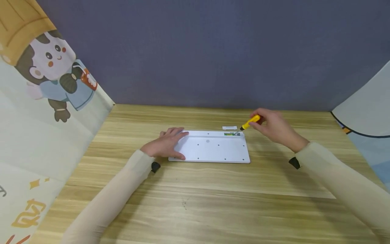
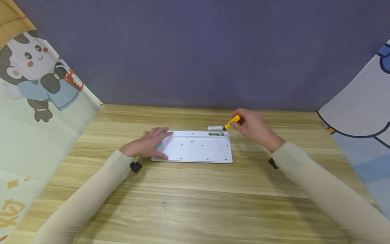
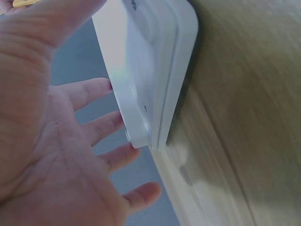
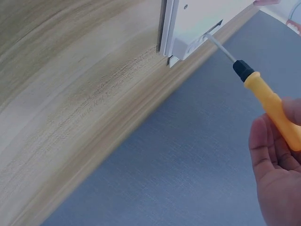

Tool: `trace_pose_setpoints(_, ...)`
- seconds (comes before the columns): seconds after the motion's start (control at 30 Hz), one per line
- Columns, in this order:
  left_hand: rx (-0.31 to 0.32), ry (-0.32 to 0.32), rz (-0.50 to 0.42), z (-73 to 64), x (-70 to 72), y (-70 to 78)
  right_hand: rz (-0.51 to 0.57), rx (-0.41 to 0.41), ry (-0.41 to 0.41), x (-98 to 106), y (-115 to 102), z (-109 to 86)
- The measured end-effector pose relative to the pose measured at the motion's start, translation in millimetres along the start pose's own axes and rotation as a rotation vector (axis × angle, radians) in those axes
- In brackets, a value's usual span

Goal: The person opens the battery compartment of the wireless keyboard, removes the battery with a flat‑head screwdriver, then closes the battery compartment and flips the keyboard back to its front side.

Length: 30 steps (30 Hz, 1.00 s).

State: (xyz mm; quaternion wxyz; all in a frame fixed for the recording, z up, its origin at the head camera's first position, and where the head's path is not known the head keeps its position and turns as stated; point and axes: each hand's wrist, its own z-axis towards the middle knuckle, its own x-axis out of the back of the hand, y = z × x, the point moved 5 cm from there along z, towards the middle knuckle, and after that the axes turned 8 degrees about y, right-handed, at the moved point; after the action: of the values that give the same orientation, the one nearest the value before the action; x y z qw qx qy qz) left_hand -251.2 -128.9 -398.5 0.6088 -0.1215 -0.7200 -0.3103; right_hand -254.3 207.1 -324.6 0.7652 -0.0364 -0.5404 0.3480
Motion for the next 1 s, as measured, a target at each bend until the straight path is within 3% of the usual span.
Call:
trace_pose_setpoints(0.37,0.019,0.009,-0.008,4.7,0.3,-6.3,-0.024,0.045,-0.051,-8.3,-2.3,24.4)
trace_pose_setpoints(0.6,0.037,0.008,-0.012,8.2,1.0,-8.3,0.028,-0.002,-0.102,-13.3,-2.3,39.1)
trace_pose_setpoints(1.0,0.069,0.014,-0.017,9.9,4.2,-15.5,-0.016,-0.014,-0.205,-12.0,5.6,64.1)
